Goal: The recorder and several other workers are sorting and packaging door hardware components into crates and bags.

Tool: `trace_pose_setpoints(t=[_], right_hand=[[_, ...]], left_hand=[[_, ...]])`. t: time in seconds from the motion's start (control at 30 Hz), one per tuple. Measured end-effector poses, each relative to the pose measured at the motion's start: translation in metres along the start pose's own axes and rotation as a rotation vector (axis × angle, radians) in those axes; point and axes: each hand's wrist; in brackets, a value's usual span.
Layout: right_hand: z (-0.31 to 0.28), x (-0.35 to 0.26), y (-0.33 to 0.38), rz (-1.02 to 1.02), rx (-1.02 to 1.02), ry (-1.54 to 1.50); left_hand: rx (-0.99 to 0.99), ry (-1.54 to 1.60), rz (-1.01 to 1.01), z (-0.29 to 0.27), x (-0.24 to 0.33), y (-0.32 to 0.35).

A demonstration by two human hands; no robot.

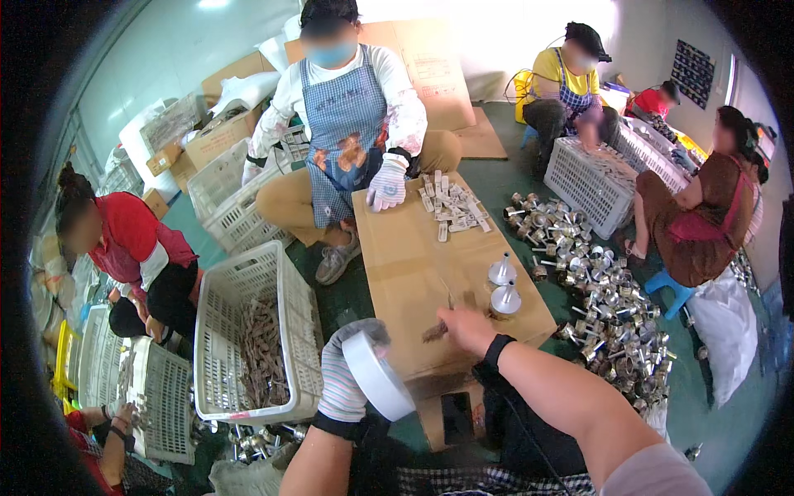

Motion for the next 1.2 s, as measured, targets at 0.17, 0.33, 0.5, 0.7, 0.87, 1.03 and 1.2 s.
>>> trace_pose_setpoints(t=[0.17,0.33,0.5,0.7,0.87,1.03,1.2], right_hand=[[-0.019,-0.025,0.028,-0.001,0.027,-0.159],[-0.034,-0.055,0.043,-0.021,0.389,-0.562],[-0.076,-0.086,0.062,0.056,0.345,-1.277],[-0.078,-0.102,0.084,-0.32,0.503,-1.282],[-0.082,-0.107,0.09,-0.389,0.46,-0.998],[-0.077,-0.117,0.08,-0.31,0.467,-0.969],[-0.052,-0.117,0.044,-0.256,0.526,-1.073]], left_hand=[[-0.01,0.088,-0.012,0.003,0.002,-0.024],[-0.058,0.3,-0.139,-0.021,-0.021,-0.067],[-0.028,0.264,-0.057,-0.005,-0.037,-0.082],[-0.134,0.531,-0.404,0.032,-0.026,-0.058],[-0.039,0.558,-0.461,0.038,-0.01,-0.05],[-0.156,0.438,-0.186,0.006,-0.026,-0.087],[-0.049,0.347,-0.188,-0.008,-0.038,-0.117]])
Point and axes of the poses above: each hand's wrist, its own y-axis away from the middle knuckle, its own z-axis out of the palm, x = y × z, and after that the axes turned 2 degrees about -x, right-handed
